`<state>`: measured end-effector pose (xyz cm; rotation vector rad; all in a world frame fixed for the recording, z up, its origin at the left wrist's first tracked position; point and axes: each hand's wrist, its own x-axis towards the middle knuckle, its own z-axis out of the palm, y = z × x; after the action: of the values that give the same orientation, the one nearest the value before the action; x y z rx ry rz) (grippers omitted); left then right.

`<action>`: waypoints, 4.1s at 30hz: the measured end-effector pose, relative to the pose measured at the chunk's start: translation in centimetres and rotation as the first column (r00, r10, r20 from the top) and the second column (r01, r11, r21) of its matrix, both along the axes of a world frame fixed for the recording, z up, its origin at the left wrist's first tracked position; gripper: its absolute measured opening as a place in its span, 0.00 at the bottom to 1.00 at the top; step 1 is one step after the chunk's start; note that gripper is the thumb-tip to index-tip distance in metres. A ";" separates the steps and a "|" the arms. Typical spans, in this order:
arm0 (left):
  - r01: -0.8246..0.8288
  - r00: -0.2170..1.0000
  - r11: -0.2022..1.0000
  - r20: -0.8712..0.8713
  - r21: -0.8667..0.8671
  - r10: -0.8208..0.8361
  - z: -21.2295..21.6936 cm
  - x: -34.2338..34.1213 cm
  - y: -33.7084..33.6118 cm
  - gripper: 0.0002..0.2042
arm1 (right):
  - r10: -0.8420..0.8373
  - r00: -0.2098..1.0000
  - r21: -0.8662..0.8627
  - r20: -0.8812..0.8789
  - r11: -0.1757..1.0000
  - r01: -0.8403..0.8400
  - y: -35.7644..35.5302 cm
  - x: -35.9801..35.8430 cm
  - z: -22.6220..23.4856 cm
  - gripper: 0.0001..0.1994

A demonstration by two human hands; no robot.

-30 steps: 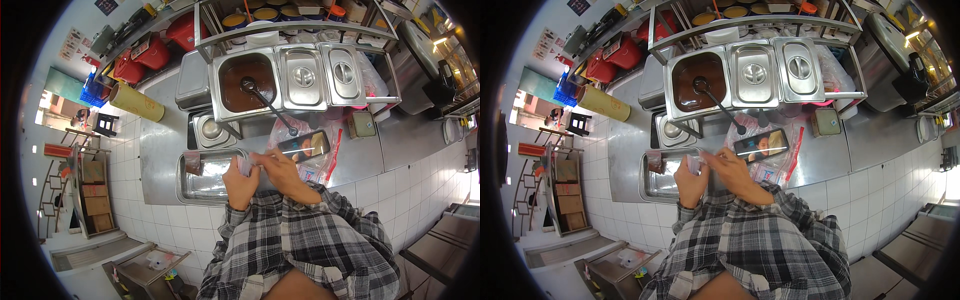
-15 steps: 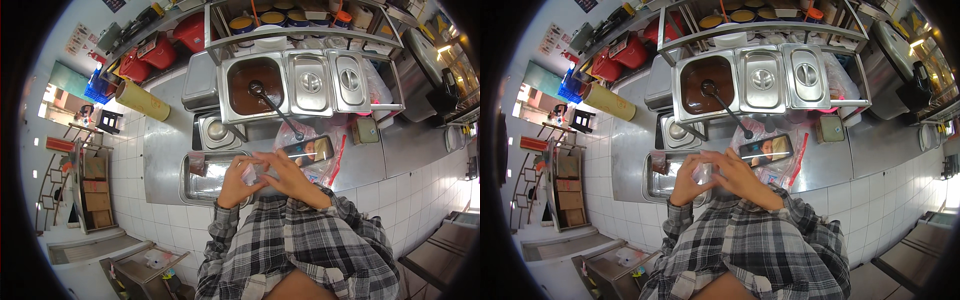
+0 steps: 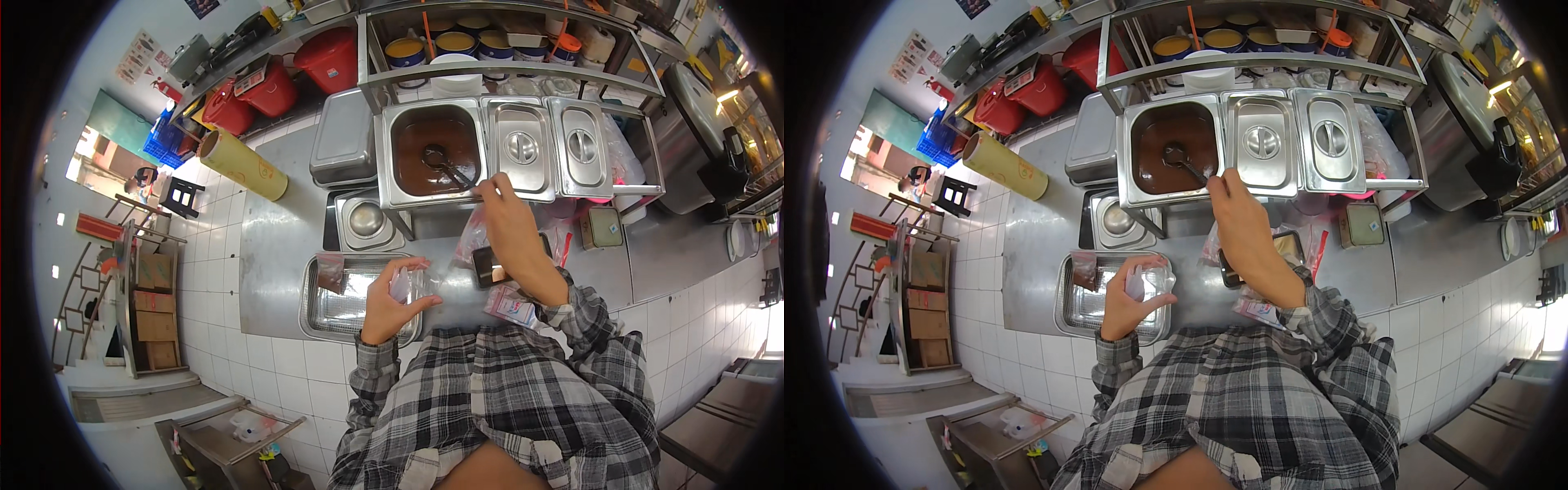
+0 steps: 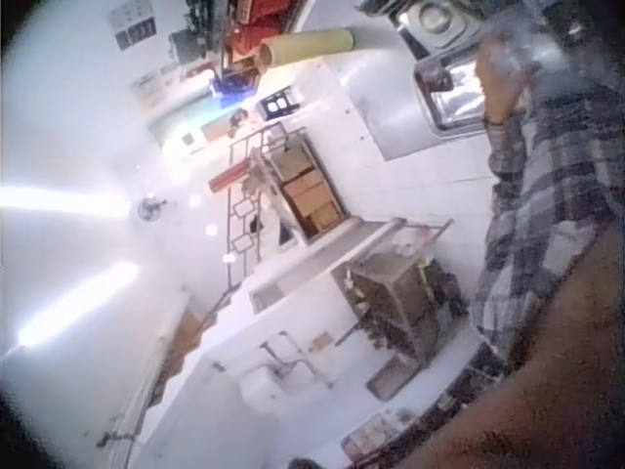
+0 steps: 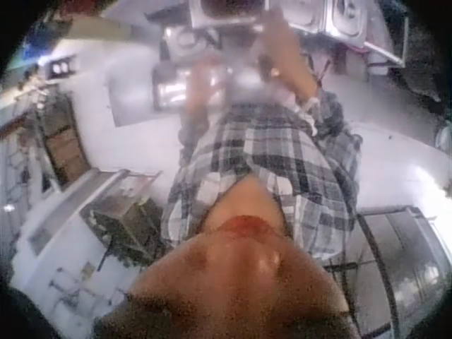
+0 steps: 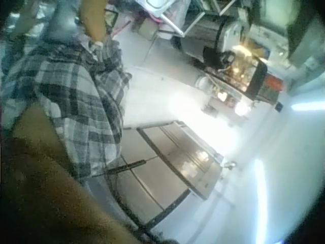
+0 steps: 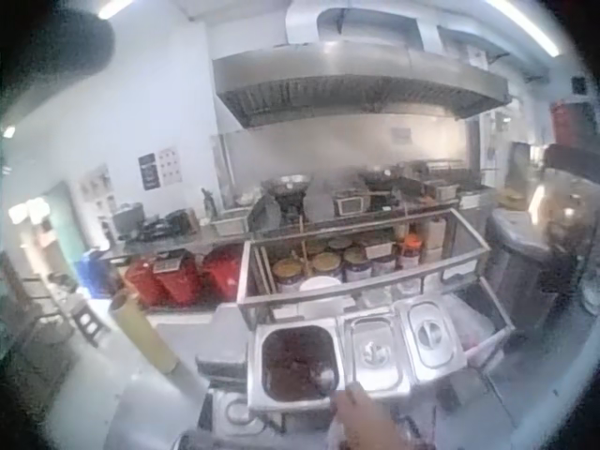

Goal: The person removes the lid from a container of sauce, ladles the sauce into small plastic bags, seals them, and places the filled bags onto a metal tray.

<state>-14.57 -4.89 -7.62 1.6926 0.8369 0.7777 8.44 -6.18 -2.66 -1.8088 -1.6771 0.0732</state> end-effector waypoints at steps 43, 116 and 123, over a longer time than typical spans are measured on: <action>-0.474 0.873 0.820 0.053 0.320 0.484 6.8 6.2 9.5 0.26 | 0.078 0.995 0.489 -0.065 0.872 -0.036 2.1 4.8 9.5 0.07; -0.341 0.876 0.939 0.377 0.042 0.301 5.8 8.0 4.5 0.27 | 0.219 0.958 0.326 -0.187 0.933 -0.150 -0.3 -1.7 2.2 0.28; -0.302 0.882 0.931 0.309 -0.206 0.355 3.4 3.0 1.2 0.14 | 0.344 0.566 0.340 -0.749 0.933 -0.118 -2.4 -5.5 -2.2 0.18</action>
<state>-11.60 -3.72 -4.27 1.2423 0.9227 1.1729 2.94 -8.58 -4.83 -1.0565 -1.1518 0.6693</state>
